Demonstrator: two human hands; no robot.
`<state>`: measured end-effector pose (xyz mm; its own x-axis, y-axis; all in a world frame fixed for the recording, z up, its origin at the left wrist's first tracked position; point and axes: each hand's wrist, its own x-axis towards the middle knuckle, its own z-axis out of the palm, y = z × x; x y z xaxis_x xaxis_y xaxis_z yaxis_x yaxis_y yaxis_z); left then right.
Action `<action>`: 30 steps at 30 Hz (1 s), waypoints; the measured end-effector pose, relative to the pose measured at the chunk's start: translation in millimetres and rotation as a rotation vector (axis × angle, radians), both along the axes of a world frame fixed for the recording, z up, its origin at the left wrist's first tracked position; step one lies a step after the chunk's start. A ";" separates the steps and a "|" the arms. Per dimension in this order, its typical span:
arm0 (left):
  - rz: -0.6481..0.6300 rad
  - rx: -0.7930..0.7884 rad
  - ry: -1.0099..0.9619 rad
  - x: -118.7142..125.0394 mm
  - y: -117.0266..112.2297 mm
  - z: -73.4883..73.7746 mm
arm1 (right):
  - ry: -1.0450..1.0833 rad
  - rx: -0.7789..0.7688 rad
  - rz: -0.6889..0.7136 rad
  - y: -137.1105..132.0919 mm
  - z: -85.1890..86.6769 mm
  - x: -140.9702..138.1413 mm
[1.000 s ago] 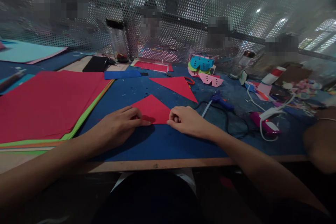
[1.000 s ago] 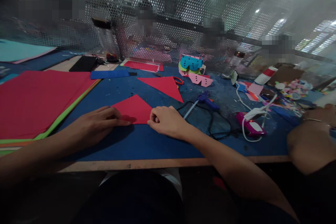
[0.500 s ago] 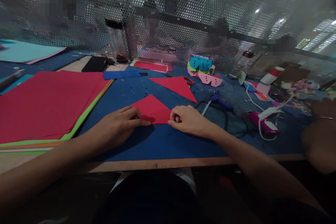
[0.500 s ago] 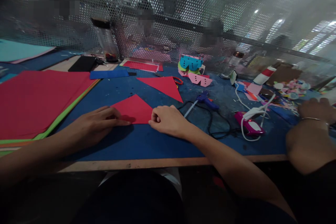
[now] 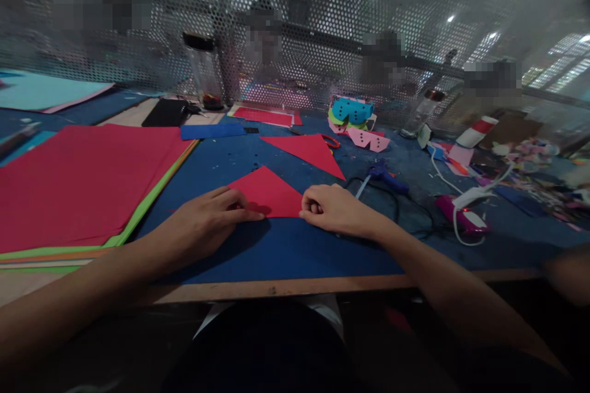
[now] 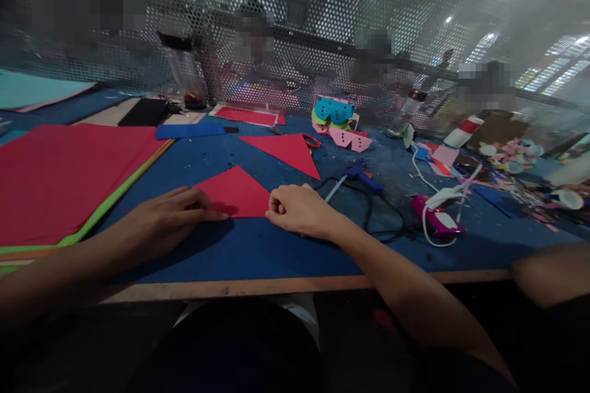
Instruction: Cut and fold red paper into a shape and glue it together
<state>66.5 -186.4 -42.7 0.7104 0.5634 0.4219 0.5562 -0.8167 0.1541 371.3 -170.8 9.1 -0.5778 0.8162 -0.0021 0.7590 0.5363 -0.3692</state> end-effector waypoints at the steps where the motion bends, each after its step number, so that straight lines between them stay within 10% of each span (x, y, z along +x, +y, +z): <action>1: -0.001 -0.003 0.001 -0.1 -0.2 0.2 | -0.002 -0.001 0.002 0.0 0.0 0.3; 30: 0.015 0.013 0.037 -1.2 0.4 0.3 | 0.041 -0.078 0.044 6.6 1.1 12.7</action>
<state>65.3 -186.0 -42.4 0.7174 0.5687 0.4024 0.5734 -0.8100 0.1225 384.0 -164.3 10.2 -0.6136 0.7885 -0.0408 0.7190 0.5367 -0.4415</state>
